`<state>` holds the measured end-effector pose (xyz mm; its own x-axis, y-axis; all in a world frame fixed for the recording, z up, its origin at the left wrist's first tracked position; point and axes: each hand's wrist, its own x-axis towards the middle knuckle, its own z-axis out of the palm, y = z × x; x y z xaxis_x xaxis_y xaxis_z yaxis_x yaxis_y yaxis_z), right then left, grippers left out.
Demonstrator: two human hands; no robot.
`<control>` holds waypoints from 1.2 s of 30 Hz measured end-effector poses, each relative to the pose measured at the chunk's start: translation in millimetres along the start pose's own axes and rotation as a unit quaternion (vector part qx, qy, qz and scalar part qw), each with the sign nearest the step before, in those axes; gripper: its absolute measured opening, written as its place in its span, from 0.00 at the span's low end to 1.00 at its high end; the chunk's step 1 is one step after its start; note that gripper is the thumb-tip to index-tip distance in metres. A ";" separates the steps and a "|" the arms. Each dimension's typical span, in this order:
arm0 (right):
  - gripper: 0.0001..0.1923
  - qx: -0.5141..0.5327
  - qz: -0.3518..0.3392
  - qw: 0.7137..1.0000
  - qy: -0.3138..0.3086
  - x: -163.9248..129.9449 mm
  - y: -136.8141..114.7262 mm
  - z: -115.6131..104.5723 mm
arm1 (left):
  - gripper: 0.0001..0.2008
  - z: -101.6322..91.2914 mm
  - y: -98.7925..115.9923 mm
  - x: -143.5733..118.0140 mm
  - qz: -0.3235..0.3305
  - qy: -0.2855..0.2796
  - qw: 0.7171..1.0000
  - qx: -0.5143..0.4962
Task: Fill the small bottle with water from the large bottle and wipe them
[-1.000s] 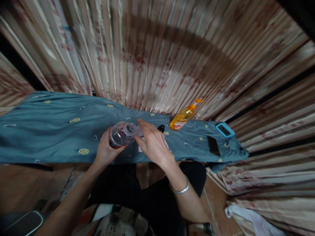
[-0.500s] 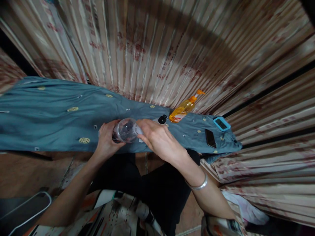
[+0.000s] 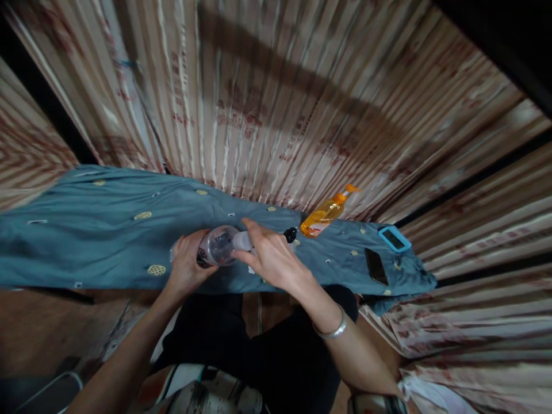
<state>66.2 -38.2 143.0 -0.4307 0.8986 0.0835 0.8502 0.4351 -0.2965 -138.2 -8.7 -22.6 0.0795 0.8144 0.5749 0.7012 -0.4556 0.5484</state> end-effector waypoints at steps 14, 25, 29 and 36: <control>0.20 -0.020 -0.013 0.999 -0.021 14.1 -3.0 2.6 | 0.33 8.0 -3.6 2.5 -0.007 0.031 0.999 0.012; 0.22 -0.030 0.129 0.991 0.036 42.0 -29.3 17.7 | 0.33 7.7 -17.8 8.1 -0.027 0.086 0.996 0.019; 0.25 0.022 0.128 0.989 0.067 42.9 -29.1 23.3 | 0.34 3.5 -18.3 12.7 -0.044 0.101 0.994 -0.003; 0.26 0.319 0.096 0.926 0.179 -45.0 -1.0 84.7 | 0.40 -7.0 -16.5 31.6 -0.211 0.107 0.966 -0.101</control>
<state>59.1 -83.8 58.9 -0.0658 0.9668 0.2471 0.4990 0.2463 -0.8308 -152.2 22.1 -9.2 -0.3477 0.8596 0.3745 0.4854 -0.1767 0.8563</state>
